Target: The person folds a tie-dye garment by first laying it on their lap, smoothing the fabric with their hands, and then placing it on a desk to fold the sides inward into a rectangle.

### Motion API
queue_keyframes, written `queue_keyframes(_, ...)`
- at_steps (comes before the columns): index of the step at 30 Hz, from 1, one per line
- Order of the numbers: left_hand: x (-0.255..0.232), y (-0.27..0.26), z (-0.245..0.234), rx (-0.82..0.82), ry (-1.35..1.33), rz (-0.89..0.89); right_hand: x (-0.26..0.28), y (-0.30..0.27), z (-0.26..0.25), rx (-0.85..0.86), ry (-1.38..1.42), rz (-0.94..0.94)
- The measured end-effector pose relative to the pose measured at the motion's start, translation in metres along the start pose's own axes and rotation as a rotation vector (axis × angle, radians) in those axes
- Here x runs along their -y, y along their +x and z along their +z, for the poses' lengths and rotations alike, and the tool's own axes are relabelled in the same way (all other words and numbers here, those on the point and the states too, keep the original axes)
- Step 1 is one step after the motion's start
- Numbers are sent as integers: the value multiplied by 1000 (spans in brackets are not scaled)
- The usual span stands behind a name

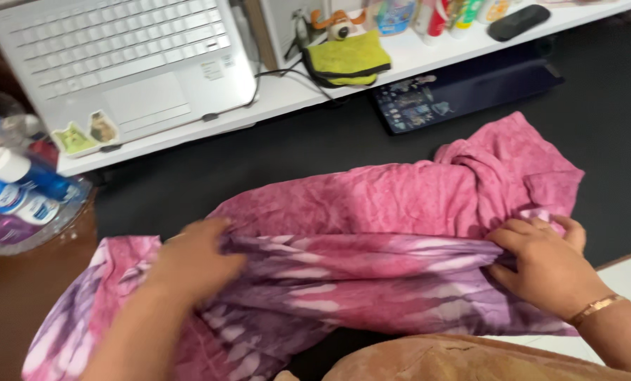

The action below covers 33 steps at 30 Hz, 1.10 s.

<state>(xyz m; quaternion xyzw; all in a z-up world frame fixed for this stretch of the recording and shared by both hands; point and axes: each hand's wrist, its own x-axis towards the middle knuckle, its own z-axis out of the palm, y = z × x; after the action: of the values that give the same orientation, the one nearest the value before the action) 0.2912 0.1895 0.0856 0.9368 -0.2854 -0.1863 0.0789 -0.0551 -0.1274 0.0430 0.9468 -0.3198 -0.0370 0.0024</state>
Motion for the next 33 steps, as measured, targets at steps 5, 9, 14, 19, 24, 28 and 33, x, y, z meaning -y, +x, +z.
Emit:
queue_keyframes(5,-141,-21,55,-229,-304,863,2,0,-3,-18,102,-155)
queue_keyframes(9,-223,-29,101,-318,-341,1186,-8,1,-10,-28,191,-230)
queue_keyframes(14,-273,-25,135,64,-212,969,-47,-5,-19,13,213,-303)
queue_keyframes(19,-281,-28,142,262,-144,746,-91,-12,-19,185,259,-223)
queue_keyframes(24,-284,-51,151,5,-191,781,-131,-21,19,-144,538,-659)
queue_keyframes(28,-290,-79,152,-158,-299,816,-138,-21,37,191,744,-573)
queue_keyframes(33,-297,-113,146,-139,-386,621,-136,-7,19,323,1138,-726)
